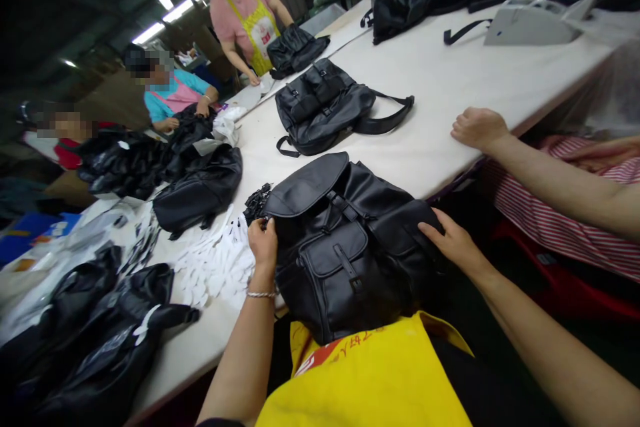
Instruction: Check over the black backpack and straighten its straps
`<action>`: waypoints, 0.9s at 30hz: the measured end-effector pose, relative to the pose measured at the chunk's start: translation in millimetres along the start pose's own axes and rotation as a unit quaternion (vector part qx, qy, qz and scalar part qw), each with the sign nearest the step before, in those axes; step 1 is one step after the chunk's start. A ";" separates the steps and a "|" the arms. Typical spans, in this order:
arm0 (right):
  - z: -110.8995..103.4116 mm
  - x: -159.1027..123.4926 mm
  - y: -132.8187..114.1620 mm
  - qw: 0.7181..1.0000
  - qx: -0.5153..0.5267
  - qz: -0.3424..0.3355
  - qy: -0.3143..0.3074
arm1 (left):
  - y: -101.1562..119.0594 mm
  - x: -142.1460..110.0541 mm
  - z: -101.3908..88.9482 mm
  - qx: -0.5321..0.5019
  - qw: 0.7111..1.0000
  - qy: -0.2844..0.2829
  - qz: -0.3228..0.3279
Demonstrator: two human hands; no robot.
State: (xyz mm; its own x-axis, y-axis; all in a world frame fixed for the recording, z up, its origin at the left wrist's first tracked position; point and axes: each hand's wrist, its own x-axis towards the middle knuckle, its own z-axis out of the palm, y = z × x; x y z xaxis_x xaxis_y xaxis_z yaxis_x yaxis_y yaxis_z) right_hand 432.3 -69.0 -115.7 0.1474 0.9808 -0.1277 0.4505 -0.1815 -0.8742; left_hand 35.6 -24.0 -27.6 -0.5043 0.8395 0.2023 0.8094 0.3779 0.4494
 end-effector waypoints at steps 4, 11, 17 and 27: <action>3.3 -6.4 5.0 1.000 0.021 -0.007 0.007 | 1.6 -74.0 -23.2 -0.108 0.988 -0.105 -0.036; 4.4 -41.9 -71.6 0.952 -0.147 -0.209 0.168 | 9.6 -135.9 -27.4 -0.228 0.892 -0.368 -0.129; 16.1 -70.9 -106.7 0.949 -0.134 -0.286 0.012 | 18.5 -130.5 -26.8 -0.166 0.905 -0.387 -0.051; 85.7 -76.1 -104.9 0.978 0.002 -0.107 -0.179 | 12.6 -153.4 -39.4 -0.151 0.892 -0.410 -0.111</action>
State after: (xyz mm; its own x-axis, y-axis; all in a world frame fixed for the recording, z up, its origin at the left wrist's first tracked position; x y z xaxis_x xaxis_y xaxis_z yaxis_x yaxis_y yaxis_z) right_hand 298.4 -118.5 -54.5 -0.2684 0.9583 -0.0979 0.4337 0.0295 -0.9006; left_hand 111.3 -163.5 -18.7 -0.1519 0.8070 -0.5707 0.5366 0.5523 0.6381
